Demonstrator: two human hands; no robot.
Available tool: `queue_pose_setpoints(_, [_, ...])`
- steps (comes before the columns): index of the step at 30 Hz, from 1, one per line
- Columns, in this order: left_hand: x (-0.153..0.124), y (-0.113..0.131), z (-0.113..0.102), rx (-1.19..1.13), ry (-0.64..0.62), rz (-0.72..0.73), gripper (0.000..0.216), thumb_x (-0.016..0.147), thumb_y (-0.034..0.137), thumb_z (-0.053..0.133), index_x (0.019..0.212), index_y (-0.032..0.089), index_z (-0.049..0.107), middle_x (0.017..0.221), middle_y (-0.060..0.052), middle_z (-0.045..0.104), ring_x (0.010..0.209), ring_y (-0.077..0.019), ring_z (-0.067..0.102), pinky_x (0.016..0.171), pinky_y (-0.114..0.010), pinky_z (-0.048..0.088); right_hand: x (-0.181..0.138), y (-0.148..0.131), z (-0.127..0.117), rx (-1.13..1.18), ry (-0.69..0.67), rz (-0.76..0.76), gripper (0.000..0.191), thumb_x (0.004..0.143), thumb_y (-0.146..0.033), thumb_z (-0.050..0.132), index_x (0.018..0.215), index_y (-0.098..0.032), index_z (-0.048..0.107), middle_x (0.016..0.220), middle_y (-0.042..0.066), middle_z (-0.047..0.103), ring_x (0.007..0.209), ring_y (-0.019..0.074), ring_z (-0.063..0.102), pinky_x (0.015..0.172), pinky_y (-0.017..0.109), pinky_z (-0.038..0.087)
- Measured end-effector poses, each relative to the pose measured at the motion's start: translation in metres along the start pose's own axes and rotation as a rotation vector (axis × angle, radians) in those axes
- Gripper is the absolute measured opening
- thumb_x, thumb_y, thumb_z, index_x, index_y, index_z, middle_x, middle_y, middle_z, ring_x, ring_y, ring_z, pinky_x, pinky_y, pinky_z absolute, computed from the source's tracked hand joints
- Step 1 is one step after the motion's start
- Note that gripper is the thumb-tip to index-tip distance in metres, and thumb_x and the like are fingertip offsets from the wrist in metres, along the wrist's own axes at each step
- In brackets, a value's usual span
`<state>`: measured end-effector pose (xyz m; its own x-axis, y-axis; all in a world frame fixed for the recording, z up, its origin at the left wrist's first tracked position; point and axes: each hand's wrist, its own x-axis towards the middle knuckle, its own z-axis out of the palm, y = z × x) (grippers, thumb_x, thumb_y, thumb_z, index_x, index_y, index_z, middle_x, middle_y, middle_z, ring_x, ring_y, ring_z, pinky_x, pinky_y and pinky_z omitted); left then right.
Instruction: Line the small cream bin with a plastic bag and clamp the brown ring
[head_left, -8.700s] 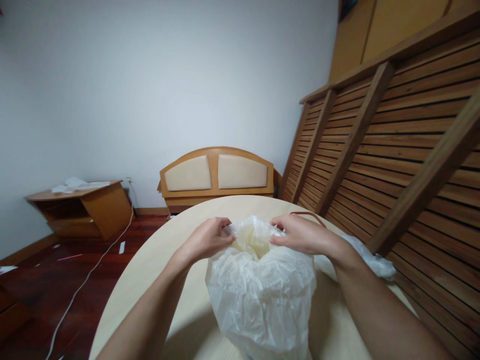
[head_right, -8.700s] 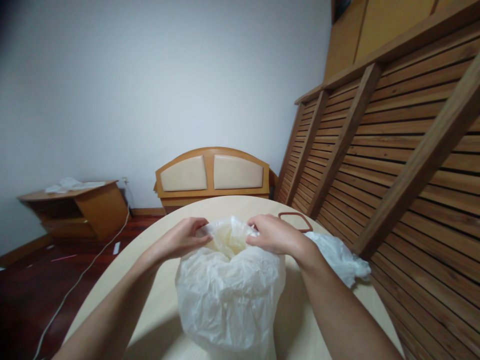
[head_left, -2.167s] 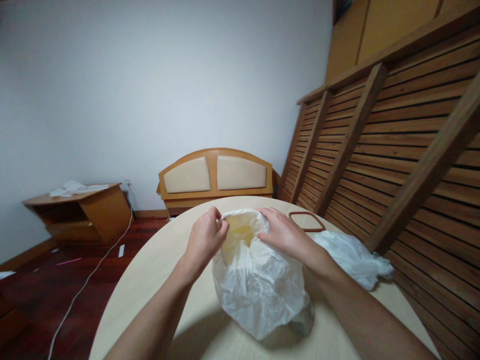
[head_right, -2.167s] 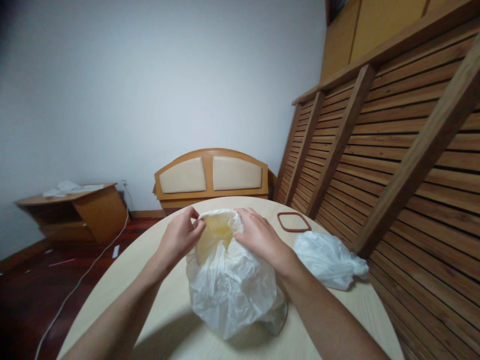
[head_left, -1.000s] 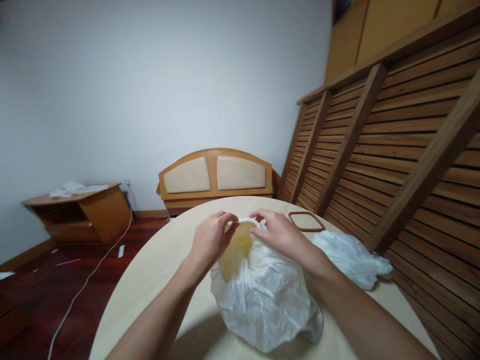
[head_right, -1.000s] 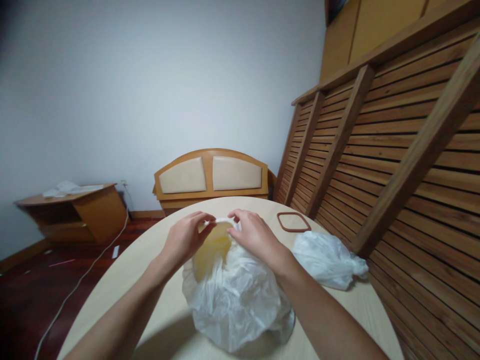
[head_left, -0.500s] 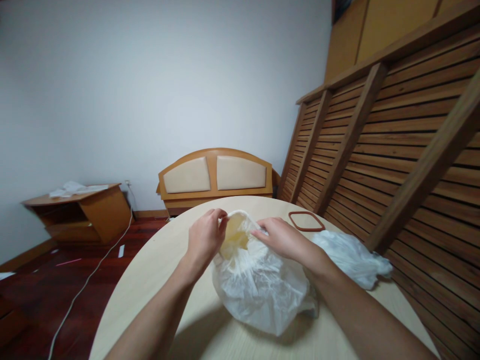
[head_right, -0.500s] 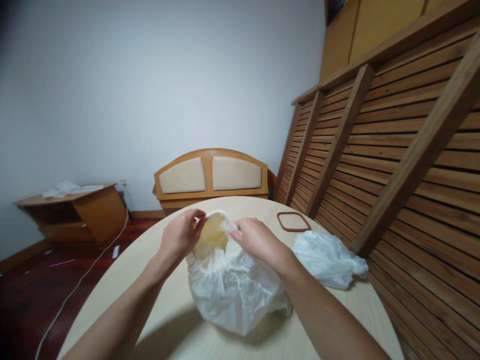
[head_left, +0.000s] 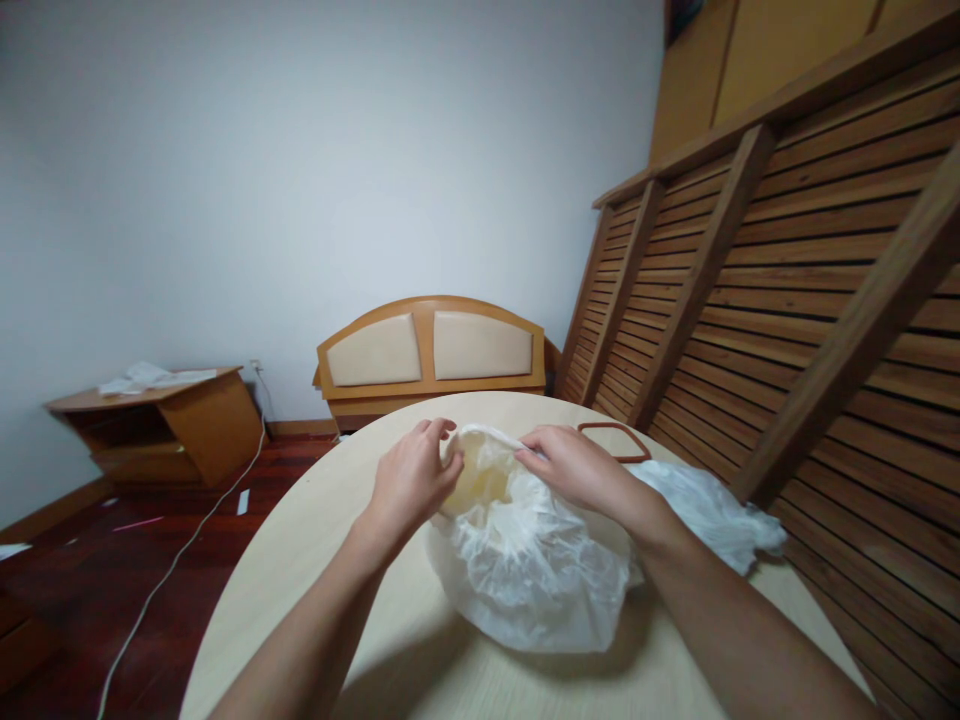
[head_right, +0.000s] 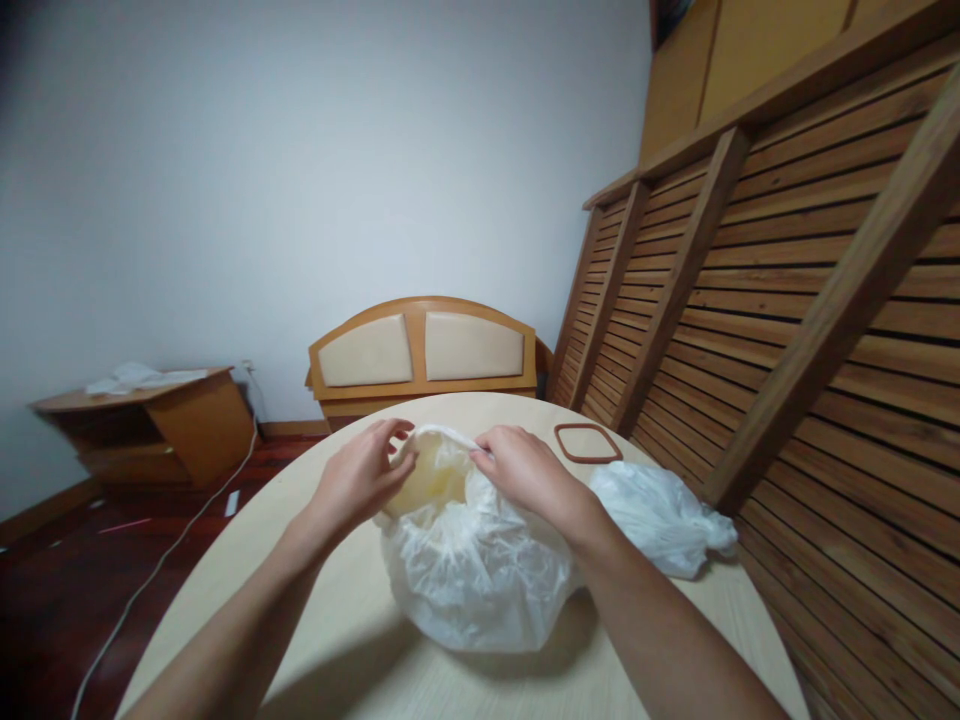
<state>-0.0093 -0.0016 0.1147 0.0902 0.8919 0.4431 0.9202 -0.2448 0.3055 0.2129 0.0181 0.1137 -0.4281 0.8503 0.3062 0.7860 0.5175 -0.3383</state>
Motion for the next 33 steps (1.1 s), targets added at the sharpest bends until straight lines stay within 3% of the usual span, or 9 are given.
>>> queue_pose_setpoints(4, [-0.002,0.002,-0.001,-0.123,0.006,0.121,0.039,0.09,0.04,0.061,0.126,0.026,0.063,0.125,-0.005,0.069,0.093,-0.0201,0.069,0.077,-0.028,0.05,0.001,-0.003,0.0,0.045,0.024,-0.078,0.025,0.096,-0.032,0.055,0.09,-0.019,0.076,0.092,0.008,0.077,0.084,0.0213,0.068,0.075,0.027,0.043])
queue_pose_setpoints(10, [0.001,0.002,-0.002,-0.066,-0.079,0.118,0.021,0.093,0.036,0.059,0.098,0.024,0.076,0.096,-0.005,0.078,0.09,-0.0224,0.071,0.072,-0.027,0.047,-0.001,-0.005,0.002,0.067,0.032,-0.114,0.027,0.096,-0.036,0.056,0.106,-0.022,0.077,0.103,0.008,0.077,0.097,0.0242,0.069,0.086,0.032,0.048])
queue_pose_setpoints(12, [0.002,0.0,0.0,-0.042,-0.071,0.1,0.02,0.093,0.034,0.06,0.097,0.024,0.076,0.096,-0.006,0.079,0.09,-0.0229,0.072,0.073,-0.028,0.046,-0.002,-0.002,0.004,0.065,0.045,-0.113,0.038,0.093,-0.041,0.06,0.123,-0.02,0.07,0.122,0.011,0.072,0.113,0.0267,0.065,0.098,0.037,0.046])
queue_pose_setpoints(16, [0.005,-0.004,0.004,-0.024,-0.067,0.084,0.02,0.093,0.03,0.058,0.097,0.021,0.076,0.098,-0.008,0.079,0.091,-0.0235,0.072,0.075,-0.028,0.046,-0.006,0.004,0.006,0.043,0.075,-0.122,0.08,0.078,-0.05,0.075,0.147,-0.022,0.046,0.148,0.014,0.052,0.137,0.0301,0.046,0.113,0.045,0.036])
queue_pose_setpoints(18, [0.006,-0.005,0.003,-0.011,-0.079,0.064,0.021,0.093,0.029,0.057,0.096,0.02,0.075,0.095,-0.009,0.078,0.089,-0.0232,0.072,0.074,-0.028,0.045,-0.007,0.005,0.006,0.041,0.09,-0.102,0.083,0.075,-0.049,0.078,0.146,-0.022,0.045,0.146,0.014,0.051,0.137,0.0301,0.046,0.114,0.045,0.036])
queue_pose_setpoints(22, [0.006,-0.005,-0.002,0.057,-0.121,0.015,0.024,0.091,0.03,0.054,0.092,0.018,0.074,0.091,-0.012,0.077,0.084,-0.0239,0.071,0.068,-0.029,0.043,-0.006,0.007,0.003,0.071,0.09,-0.048,0.07,0.077,-0.043,0.077,0.138,-0.021,0.052,0.14,0.014,0.056,0.131,0.0298,0.051,0.11,0.043,0.039])
queue_pose_setpoints(26, [0.006,-0.008,-0.01,0.145,-0.172,-0.038,0.028,0.089,0.03,0.049,0.085,0.016,0.073,0.085,-0.013,0.076,0.077,-0.0232,0.07,0.063,-0.029,0.04,-0.005,0.007,0.002,0.109,-0.013,0.0,0.044,0.083,-0.04,0.07,0.122,-0.02,0.062,0.119,0.012,0.07,0.107,0.0276,0.066,0.09,0.036,0.049])
queue_pose_setpoints(29, [0.007,-0.012,-0.015,0.19,-0.226,-0.062,0.032,0.088,0.031,0.046,0.08,0.016,0.073,0.081,-0.014,0.076,0.074,-0.0232,0.069,0.06,-0.029,0.039,-0.004,0.004,0.002,0.075,-0.062,-0.006,0.027,0.09,-0.038,0.061,0.107,-0.019,0.07,0.106,0.01,0.074,0.096,0.0247,0.068,0.082,0.031,0.048])
queue_pose_setpoints(33, [0.006,-0.015,-0.02,0.232,-0.34,-0.083,0.037,0.087,0.031,0.043,0.073,0.017,0.074,0.08,-0.015,0.076,0.073,-0.0251,0.071,0.06,-0.03,0.04,-0.002,-0.001,0.004,0.021,-0.075,-0.007,0.033,0.097,-0.039,0.05,0.091,-0.018,0.074,0.093,0.01,0.077,0.083,0.0219,0.068,0.072,0.028,0.044])
